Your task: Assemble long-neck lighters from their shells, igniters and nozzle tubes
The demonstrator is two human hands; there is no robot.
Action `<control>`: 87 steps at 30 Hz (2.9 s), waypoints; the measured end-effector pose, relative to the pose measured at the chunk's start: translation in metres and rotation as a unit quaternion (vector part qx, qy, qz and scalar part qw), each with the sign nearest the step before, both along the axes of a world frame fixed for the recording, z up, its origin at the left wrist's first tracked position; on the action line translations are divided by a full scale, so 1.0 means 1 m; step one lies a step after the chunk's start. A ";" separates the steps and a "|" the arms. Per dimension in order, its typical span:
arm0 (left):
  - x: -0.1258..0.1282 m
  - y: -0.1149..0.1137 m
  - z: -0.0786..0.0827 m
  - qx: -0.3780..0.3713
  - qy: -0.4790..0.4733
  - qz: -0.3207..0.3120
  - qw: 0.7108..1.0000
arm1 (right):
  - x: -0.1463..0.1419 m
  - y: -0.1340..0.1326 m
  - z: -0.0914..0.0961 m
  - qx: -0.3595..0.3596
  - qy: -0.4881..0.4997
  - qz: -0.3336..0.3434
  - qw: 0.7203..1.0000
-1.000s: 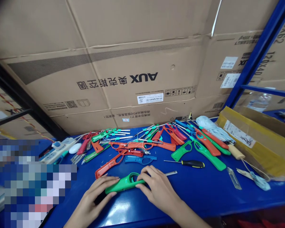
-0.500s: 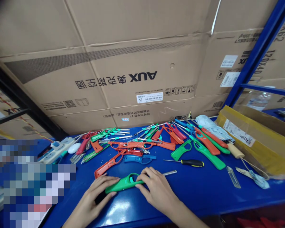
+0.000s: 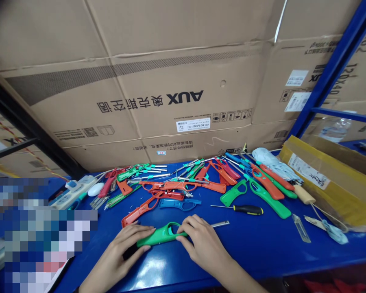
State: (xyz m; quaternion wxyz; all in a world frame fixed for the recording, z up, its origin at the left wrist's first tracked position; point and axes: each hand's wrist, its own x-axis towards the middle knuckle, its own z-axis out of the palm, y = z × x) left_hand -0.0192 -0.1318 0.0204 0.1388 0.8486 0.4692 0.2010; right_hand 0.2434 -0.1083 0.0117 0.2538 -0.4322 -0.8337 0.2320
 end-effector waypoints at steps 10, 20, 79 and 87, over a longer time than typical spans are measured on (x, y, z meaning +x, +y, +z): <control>0.003 0.001 0.007 0.052 0.033 -0.018 0.998 | -0.003 0.001 0.001 -0.008 0.009 -0.004 1.000; 0.002 0.001 -0.015 0.265 0.141 -0.034 0.953 | 0.002 0.006 -0.001 0.068 -0.034 0.041 0.996; 0.080 -0.017 0.012 -0.056 -0.174 0.115 0.976 | -0.049 0.047 0.028 0.475 0.043 0.008 0.879; 0.072 -0.025 0.017 -0.177 -0.213 0.133 0.951 | -0.041 0.047 0.024 0.415 0.024 -0.052 0.908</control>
